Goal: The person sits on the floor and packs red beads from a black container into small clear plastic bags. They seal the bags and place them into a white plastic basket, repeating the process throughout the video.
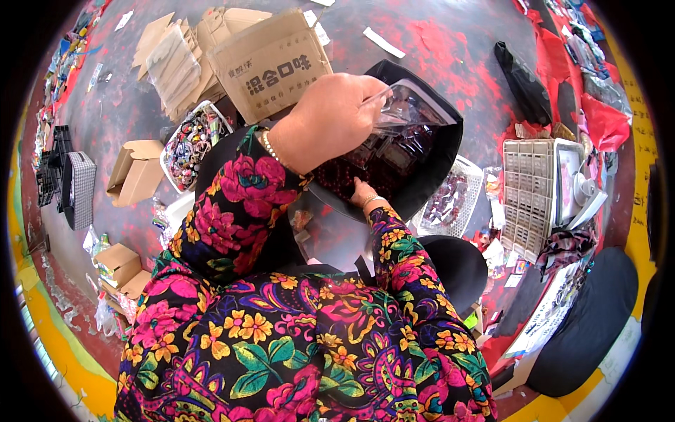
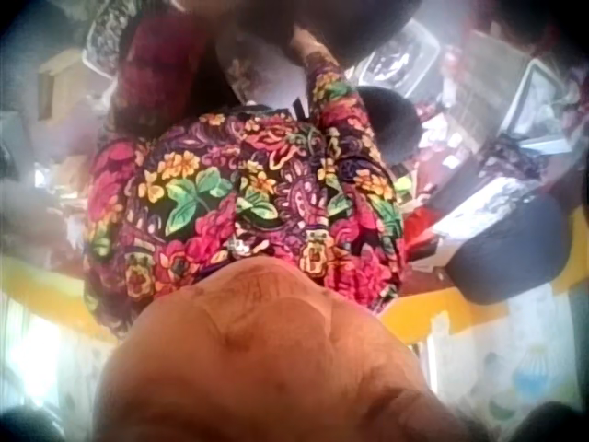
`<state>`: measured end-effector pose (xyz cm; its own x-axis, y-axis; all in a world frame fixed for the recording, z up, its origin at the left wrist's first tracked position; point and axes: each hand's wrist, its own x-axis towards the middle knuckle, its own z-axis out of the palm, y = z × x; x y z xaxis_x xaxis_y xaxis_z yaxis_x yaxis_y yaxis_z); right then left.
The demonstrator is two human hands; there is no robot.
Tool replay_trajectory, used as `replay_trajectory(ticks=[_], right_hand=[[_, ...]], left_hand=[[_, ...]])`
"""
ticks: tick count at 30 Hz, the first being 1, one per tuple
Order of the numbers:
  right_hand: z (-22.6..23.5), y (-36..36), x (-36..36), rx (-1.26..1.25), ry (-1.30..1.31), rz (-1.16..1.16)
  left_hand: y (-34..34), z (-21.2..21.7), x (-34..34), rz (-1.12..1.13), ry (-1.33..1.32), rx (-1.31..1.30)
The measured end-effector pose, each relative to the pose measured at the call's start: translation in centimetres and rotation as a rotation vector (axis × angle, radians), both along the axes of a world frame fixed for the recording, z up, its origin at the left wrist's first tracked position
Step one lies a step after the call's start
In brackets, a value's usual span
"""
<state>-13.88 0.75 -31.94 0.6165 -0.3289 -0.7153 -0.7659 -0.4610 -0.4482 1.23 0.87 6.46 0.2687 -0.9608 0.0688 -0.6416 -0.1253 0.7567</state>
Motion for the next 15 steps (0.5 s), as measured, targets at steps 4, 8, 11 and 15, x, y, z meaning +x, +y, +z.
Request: replay_trajectory(ticks=[4,8,11,15], right_hand=[[1.0,0.2,0.4,-0.163,0.053,-0.010],[4.5,-2.1,0.9,-0.201,0.007,-0.021],[7.3,-5.2,1.6,-0.228,-0.099,0.181],[20.3,-10.0,-0.1,-0.073,-0.347,0.379]], left_hand=[[-0.1,-0.4,0.2,-0.035,0.010,0.035],[-0.6,-1.8,0.6,0.002,0.166,0.076],[-1.4,-2.6,1.2,0.015,0.198,0.102],[-2.0,-3.6,2.4,0.063,0.252,0.171]])
